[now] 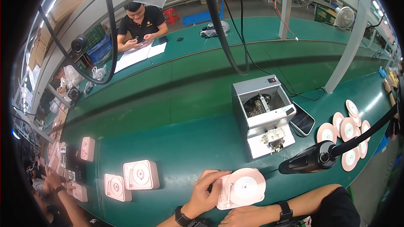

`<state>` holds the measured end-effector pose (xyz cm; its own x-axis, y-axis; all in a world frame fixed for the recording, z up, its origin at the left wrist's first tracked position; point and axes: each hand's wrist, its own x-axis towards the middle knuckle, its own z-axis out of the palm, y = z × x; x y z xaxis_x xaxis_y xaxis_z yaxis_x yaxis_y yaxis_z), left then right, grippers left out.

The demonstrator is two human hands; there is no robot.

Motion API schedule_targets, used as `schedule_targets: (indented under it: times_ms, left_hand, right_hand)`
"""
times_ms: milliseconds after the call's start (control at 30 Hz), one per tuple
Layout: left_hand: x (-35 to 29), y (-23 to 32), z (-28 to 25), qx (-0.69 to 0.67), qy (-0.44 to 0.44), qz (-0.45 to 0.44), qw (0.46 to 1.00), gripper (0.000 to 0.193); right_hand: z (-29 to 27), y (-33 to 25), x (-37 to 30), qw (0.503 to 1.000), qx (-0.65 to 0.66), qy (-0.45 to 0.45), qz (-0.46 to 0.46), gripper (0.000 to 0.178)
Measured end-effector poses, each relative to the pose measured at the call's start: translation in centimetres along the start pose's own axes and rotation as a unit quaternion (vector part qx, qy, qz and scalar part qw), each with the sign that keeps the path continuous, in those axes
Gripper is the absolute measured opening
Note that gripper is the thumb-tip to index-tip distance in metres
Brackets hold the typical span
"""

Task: The person picks up a pink base and a white disc, fits the disc onto the base, and drives a screw into the center with a power screwdriver. The person then sets the assembled unit aside and repeats the process.

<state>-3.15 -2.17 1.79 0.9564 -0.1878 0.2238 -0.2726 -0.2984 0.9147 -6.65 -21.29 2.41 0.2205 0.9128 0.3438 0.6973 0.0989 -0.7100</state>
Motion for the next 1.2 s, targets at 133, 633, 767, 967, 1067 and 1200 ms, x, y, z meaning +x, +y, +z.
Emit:
schedule_targets:
  times_ms: [133,633,767,967,1067,1200]
  left_hand:
    - [-0.11,-0.48,-0.1,0.006,-0.006,0.011,1.0,0.029]
    - [-0.09,-0.69,0.11,-0.002,0.005,0.02,1.0,0.03]
    - [-0.18,-0.43,0.03,-0.001,-0.01,0.0,1.0,0.029]
    - [-0.14,-0.24,-0.29,0.013,-0.024,-0.018,0.999,0.03]
    - [-0.07,-0.39,-0.28,0.005,-0.023,-0.006,1.0,0.03]
    - [-0.15,-0.57,-0.2,-0.021,-0.024,-0.019,0.999,0.03]
  right_hand:
    - [-0.11,-0.03,0.05,1.0,0.0,-0.004,0.0,0.03]
    - [-0.09,0.07,0.01,0.999,0.0,-0.033,0.012,0.029]
    - [-0.08,-0.02,-0.17,1.0,-0.005,-0.028,0.013,0.028]
    - [0.08,0.27,-0.18,1.0,0.003,-0.024,0.003,0.028]
    - [0.09,0.31,-0.14,1.0,0.003,-0.025,0.003,0.028]
    - [-0.07,0.23,-0.09,1.0,-0.001,-0.029,0.008,0.028]
